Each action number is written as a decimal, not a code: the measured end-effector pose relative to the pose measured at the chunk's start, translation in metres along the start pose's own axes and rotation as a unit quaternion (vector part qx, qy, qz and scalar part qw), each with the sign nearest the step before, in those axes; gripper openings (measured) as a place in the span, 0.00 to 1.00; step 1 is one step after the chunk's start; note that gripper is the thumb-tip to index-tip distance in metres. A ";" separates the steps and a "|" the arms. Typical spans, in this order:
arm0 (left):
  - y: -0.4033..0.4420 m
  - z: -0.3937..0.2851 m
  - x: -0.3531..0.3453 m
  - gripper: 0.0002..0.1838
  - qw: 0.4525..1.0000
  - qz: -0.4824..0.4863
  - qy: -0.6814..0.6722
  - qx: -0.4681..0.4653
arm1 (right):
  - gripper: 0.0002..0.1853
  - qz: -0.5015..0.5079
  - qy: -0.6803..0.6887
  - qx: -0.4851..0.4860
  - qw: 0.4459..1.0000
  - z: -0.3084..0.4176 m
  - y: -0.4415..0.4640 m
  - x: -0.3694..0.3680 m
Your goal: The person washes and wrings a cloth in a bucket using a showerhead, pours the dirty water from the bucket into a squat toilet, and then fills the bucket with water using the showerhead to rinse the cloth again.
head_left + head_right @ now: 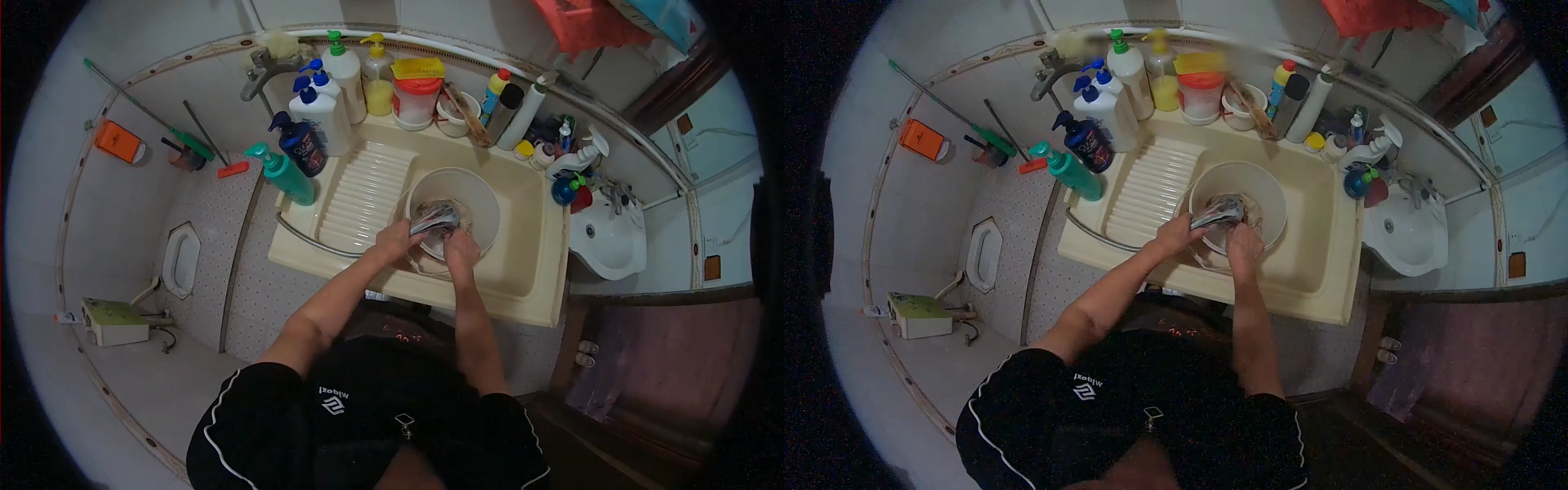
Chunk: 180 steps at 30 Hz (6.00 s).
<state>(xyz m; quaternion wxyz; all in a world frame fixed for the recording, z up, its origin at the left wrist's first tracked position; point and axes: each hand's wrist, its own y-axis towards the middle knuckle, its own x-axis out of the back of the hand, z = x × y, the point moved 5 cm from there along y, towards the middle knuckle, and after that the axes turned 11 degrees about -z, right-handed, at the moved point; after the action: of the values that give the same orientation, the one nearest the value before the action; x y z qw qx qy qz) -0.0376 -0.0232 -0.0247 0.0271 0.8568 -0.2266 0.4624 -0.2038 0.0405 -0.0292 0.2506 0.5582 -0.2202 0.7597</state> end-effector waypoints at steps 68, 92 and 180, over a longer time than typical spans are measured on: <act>0.013 0.018 -0.014 0.28 0.999 0.017 -0.045 -0.006 | 0.12 -0.007 0.045 0.022 0.999 -0.003 -0.005 0.001; 0.008 0.016 -0.013 0.27 0.998 0.019 -0.061 -0.010 | 0.13 -0.050 0.078 0.025 0.995 -0.008 -0.001 -0.014; -0.001 0.009 -0.003 0.29 0.997 0.011 -0.073 0.013 | 0.14 0.046 -0.019 0.009 0.999 -0.005 0.003 -0.009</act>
<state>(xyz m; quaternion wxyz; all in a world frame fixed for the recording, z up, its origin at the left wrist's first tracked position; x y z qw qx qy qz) -0.0311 -0.0234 -0.0316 -0.0062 0.8859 -0.2315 0.4019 -0.2072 0.0402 -0.0398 0.2064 0.5643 -0.2439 0.7612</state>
